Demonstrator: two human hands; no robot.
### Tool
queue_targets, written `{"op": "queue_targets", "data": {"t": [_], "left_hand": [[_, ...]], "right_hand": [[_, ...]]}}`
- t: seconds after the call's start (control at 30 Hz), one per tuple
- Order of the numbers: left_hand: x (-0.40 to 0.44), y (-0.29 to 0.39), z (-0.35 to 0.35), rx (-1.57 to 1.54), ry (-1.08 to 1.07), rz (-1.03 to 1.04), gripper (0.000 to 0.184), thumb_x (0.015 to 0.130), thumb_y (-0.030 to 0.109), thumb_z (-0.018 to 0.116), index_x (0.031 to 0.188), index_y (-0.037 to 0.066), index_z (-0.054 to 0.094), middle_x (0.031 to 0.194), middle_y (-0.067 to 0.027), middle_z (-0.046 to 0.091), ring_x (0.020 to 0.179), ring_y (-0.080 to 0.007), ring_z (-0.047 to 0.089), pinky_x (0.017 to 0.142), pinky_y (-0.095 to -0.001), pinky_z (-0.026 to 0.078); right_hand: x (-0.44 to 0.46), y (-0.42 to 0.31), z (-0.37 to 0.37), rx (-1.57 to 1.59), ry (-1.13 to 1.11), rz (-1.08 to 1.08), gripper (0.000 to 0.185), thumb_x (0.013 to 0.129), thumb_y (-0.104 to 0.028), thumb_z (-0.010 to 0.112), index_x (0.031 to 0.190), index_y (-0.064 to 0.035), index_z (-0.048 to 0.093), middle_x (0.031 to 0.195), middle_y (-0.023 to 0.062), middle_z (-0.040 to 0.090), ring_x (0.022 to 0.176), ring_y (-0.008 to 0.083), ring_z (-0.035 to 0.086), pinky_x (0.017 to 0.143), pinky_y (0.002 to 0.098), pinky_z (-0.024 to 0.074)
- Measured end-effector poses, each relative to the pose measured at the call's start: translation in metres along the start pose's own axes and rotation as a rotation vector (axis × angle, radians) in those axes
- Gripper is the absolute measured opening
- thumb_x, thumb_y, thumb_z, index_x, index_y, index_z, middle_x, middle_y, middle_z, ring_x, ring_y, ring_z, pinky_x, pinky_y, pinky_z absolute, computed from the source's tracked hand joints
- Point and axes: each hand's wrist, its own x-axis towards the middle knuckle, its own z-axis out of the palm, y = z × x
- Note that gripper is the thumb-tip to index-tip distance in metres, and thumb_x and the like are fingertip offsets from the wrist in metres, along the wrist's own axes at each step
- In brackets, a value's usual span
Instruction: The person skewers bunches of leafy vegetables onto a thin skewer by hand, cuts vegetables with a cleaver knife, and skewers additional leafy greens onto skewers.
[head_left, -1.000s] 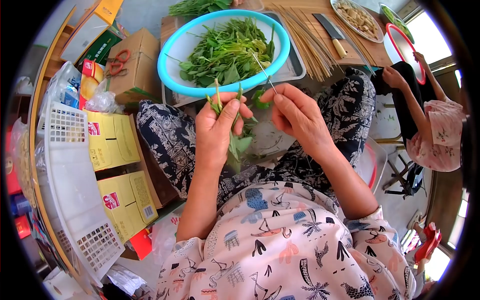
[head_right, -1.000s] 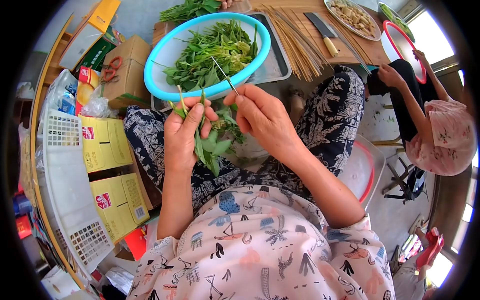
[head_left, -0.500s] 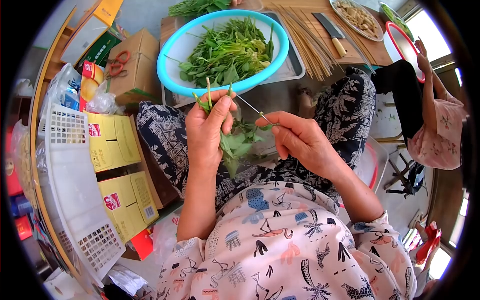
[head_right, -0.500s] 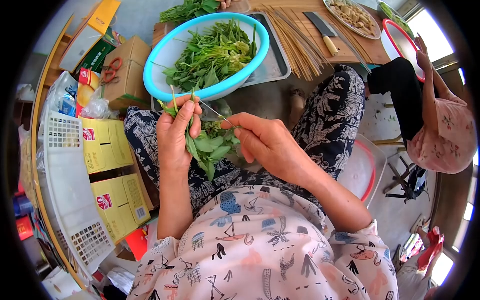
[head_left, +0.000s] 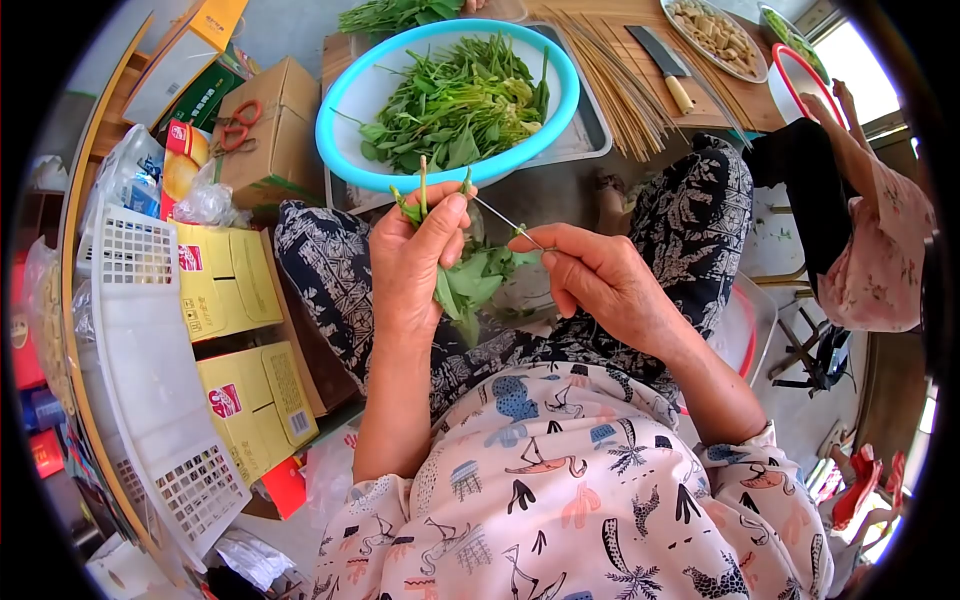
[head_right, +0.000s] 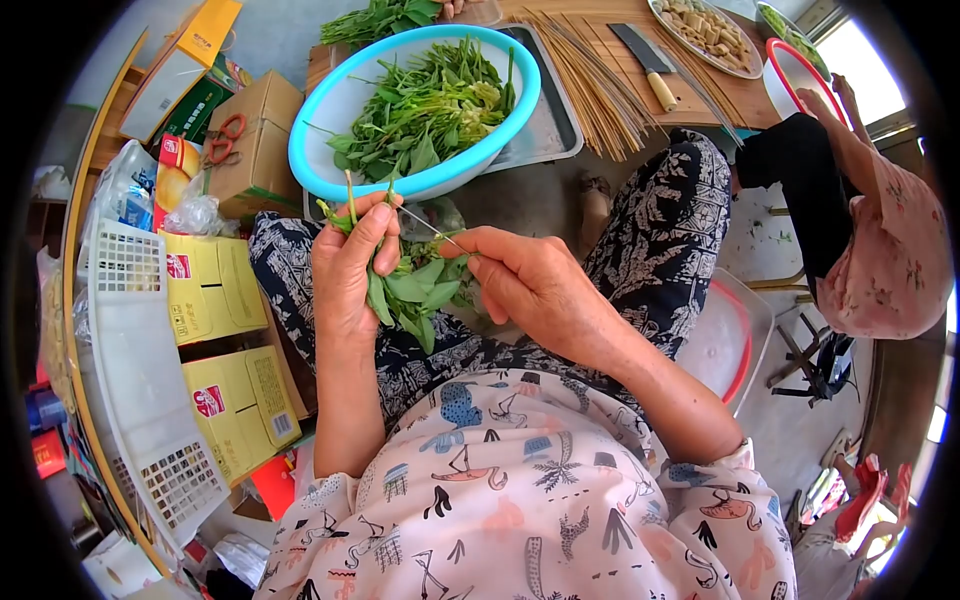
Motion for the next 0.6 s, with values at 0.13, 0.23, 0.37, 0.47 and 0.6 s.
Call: {"op": "queue_targets", "data": {"t": [0.13,0.23,0.37,0.47,0.6], "left_hand": [[-0.0004,-0.0004,-0.0008,0.012,0.005,0.005,0.016,0.085,0.009,0.065,0.098,0.0,0.066,0.078,-0.004,0.06,0.053,-0.006,0.045,0.047,-0.0192,0.034],[-0.0013,0.0001,0.0004,0.026,0.014,0.023,0.015,0.085,0.008,0.065,0.098,0.0,0.066,0.078,-0.0045,0.061,0.053,-0.0059,0.045,0.048,-0.0192,0.035],[-0.0012,-0.0013,-0.001,0.049,0.017,0.049,0.015,0.084,0.007,0.065,0.098,0.0,0.066,0.078,-0.0053,0.061,0.053,-0.0057,0.045,0.048,-0.0191,0.036],[-0.0008,0.0005,0.0,0.04,0.022,0.036,0.015,0.084,0.007,0.065,0.098,0.0,0.066,0.078,-0.0057,0.061,0.053,-0.0055,0.045,0.048,-0.019,0.036],[-0.0001,0.0007,-0.0001,0.05,0.019,0.028,0.016,0.084,0.007,0.066,0.098,-0.001,0.065,0.078,-0.0058,0.061,0.053,-0.0058,0.045,0.048,-0.019,0.036]], "right_hand": [[-0.0001,-0.0005,0.0008,-0.014,0.0,0.007,0.025,0.092,-0.007,0.045,0.111,0.0012,0.058,0.054,0.0029,0.048,0.051,0.0087,0.046,0.05,0.0254,0.0397],[-0.0008,-0.001,0.0003,-0.01,-0.003,0.018,0.025,0.092,-0.007,0.044,0.111,0.0013,0.059,0.055,0.0027,0.048,0.051,0.0085,0.046,0.05,0.0252,0.0396],[-0.002,0.0005,0.0,0.018,-0.005,0.037,0.025,0.092,-0.007,0.044,0.111,0.0013,0.059,0.055,0.002,0.048,0.052,0.008,0.045,0.05,0.0248,0.0391],[-0.002,0.0023,0.0,0.018,0.002,0.026,0.026,0.092,-0.007,0.044,0.111,0.0015,0.059,0.056,0.0019,0.047,0.052,0.0078,0.045,0.049,0.0246,0.0386],[-0.002,0.0013,-0.0006,0.013,0.0,0.024,0.025,0.092,-0.007,0.044,0.111,0.0017,0.059,0.056,0.0023,0.047,0.052,0.0079,0.045,0.049,0.0246,0.0385]]}}
